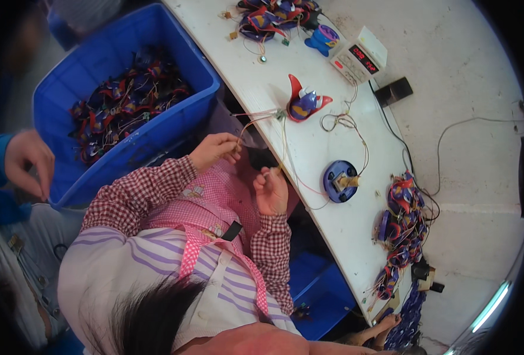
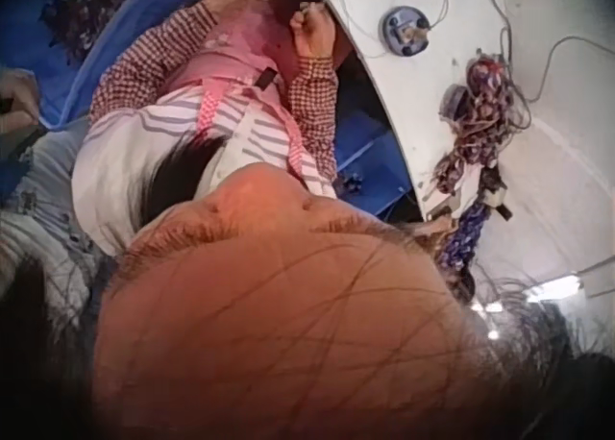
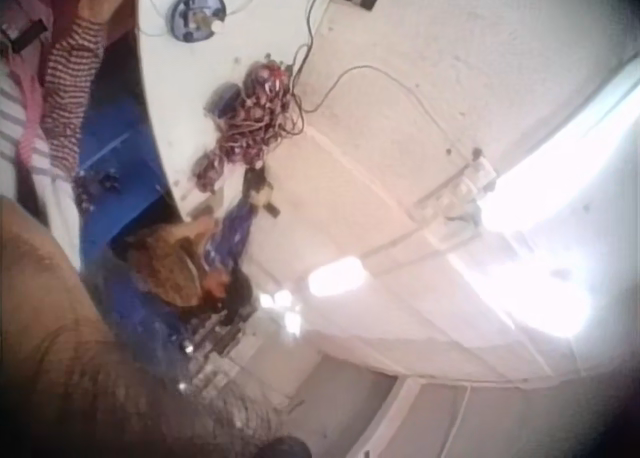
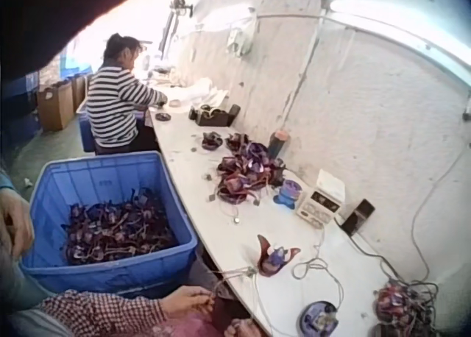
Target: The person is manually assembling and testing electronic toy components on a workbench in a factory setting.
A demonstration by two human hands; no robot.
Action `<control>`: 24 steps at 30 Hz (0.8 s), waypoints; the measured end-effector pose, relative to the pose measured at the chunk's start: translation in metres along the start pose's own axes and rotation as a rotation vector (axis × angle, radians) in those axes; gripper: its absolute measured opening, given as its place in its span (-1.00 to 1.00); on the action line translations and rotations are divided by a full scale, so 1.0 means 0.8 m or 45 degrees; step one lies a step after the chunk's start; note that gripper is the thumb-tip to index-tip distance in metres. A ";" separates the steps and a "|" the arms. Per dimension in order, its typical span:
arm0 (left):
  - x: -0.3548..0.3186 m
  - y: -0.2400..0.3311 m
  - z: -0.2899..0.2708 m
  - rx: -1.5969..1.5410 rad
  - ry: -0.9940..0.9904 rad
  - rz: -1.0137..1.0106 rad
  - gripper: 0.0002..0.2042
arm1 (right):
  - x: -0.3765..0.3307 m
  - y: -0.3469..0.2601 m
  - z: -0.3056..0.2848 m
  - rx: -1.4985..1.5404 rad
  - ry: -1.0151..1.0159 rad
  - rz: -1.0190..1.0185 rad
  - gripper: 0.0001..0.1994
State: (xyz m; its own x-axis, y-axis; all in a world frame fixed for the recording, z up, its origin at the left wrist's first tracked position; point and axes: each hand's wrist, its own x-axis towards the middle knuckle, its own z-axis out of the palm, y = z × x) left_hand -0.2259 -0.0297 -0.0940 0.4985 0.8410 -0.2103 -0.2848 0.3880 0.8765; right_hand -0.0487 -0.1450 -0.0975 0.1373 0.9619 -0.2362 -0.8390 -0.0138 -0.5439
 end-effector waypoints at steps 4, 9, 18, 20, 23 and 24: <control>-0.011 0.028 0.018 -0.083 -0.117 -0.117 -0.87 | 0.014 -0.005 0.065 -0.517 0.136 -0.009 -0.83; -0.022 0.038 0.031 0.144 -0.052 -0.050 -0.93 | 0.007 0.014 0.080 -0.870 0.108 -0.160 -0.83; -0.018 0.021 0.052 0.361 0.101 0.078 -0.91 | 0.020 0.021 0.056 -1.712 -0.066 -1.003 -0.82; -0.018 0.020 0.055 0.367 0.100 0.094 -0.90 | 0.020 0.019 0.058 -1.730 -0.049 -1.028 -0.82; -0.018 0.018 0.056 0.372 0.142 0.146 -0.90 | 0.016 0.017 0.064 -1.780 -0.040 -1.081 -0.81; -0.019 0.018 0.057 0.376 0.130 0.145 -0.90 | 0.015 0.016 0.064 -1.780 -0.027 -1.088 -0.81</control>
State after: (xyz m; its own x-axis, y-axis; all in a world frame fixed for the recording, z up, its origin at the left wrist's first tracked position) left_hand -0.2002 -0.0536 -0.0582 0.3883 0.9119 -0.1327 -0.0772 0.1757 0.9814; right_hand -0.0849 -0.1193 -0.0663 0.2669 0.8227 0.5020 0.5741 0.2826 -0.7684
